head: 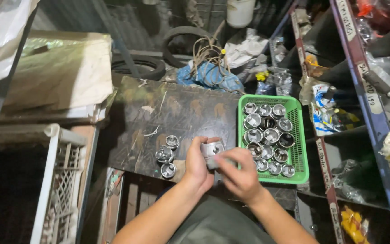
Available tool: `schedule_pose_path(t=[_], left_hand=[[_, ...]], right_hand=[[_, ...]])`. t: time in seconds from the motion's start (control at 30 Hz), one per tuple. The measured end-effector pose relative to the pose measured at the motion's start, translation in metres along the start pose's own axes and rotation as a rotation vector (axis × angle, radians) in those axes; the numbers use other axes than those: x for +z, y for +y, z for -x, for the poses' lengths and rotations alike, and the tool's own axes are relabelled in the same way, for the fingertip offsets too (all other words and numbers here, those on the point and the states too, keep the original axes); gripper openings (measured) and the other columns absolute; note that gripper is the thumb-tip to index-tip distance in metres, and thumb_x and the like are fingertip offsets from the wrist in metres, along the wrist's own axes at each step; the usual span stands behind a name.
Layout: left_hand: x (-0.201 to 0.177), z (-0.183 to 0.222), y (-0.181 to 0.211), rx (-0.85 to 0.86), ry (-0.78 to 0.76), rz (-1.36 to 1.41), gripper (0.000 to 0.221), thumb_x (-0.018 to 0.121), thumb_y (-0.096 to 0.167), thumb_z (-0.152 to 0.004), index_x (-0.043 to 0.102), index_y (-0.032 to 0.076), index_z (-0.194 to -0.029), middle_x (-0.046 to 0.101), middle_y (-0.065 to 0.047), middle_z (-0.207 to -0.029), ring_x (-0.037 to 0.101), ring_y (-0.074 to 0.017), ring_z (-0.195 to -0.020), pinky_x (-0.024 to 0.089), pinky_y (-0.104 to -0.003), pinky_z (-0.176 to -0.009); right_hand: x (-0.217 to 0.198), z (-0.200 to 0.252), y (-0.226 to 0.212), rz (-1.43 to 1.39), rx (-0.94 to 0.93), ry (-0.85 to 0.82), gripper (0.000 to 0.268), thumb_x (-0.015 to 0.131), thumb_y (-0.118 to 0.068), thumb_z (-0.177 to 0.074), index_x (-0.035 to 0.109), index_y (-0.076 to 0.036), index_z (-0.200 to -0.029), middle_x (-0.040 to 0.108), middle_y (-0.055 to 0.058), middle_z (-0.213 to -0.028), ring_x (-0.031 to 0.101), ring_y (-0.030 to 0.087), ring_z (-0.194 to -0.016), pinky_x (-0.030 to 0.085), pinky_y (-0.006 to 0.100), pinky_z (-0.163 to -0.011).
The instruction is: Cleaning and inspecting motorcycle engine pistons before placing them in a storage bin.
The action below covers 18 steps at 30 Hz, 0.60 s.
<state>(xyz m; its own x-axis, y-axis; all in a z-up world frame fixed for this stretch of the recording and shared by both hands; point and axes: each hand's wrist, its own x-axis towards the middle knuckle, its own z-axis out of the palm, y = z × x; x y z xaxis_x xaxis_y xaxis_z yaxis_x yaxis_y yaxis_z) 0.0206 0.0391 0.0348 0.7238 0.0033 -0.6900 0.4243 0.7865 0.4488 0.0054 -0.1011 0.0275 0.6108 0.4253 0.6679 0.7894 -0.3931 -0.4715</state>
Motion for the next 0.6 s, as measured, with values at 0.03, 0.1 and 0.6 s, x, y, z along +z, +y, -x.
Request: schedule_pose_path(t=[0.03, 0.1, 0.6], left_hand=[[-0.002, -0.014, 0.000, -0.014, -0.009, -0.005, 0.041, 0.046, 0.033, -0.091, 0.069, 0.001, -0.104, 0.061, -0.013, -0.117, 0.052, -0.0250, -0.107, 0.038, -0.038, -0.101], [-0.009, -0.041, -0.001, -0.062, 0.060, 0.093, 0.041, 0.065, 0.034, -0.082, 0.074, -0.002, -0.099, 0.069, -0.020, -0.077, 0.065, -0.0307, -0.064, 0.054, -0.045, -0.056], [-0.019, -0.076, 0.028, -0.246, 0.014, -0.040, 0.027, 0.066, 0.028, -0.084, 0.069, 0.001, -0.091, 0.066, -0.013, -0.070, 0.064, -0.0258, -0.056, 0.055, -0.039, -0.049]], right_hand=[[0.004, 0.001, 0.009, 0.014, 0.010, 0.001, 0.040, 0.070, 0.000, -0.071, 0.074, 0.000, -0.111, 0.064, 0.011, -0.114, 0.059, 0.027, -0.103, 0.049, 0.041, -0.097], [0.014, 0.006, 0.025, 0.023, 0.031, 0.163, 0.021, 0.074, -0.004, -0.088, 0.073, 0.006, -0.107, 0.068, 0.022, -0.102, 0.066, 0.043, -0.087, 0.055, 0.054, -0.080], [0.049, -0.017, -0.010, 0.270, 0.262, 0.268, 0.019, 0.075, -0.006, -0.089, 0.073, 0.004, -0.105, 0.069, 0.020, -0.107, 0.067, 0.041, -0.094, 0.054, 0.053, -0.085]])
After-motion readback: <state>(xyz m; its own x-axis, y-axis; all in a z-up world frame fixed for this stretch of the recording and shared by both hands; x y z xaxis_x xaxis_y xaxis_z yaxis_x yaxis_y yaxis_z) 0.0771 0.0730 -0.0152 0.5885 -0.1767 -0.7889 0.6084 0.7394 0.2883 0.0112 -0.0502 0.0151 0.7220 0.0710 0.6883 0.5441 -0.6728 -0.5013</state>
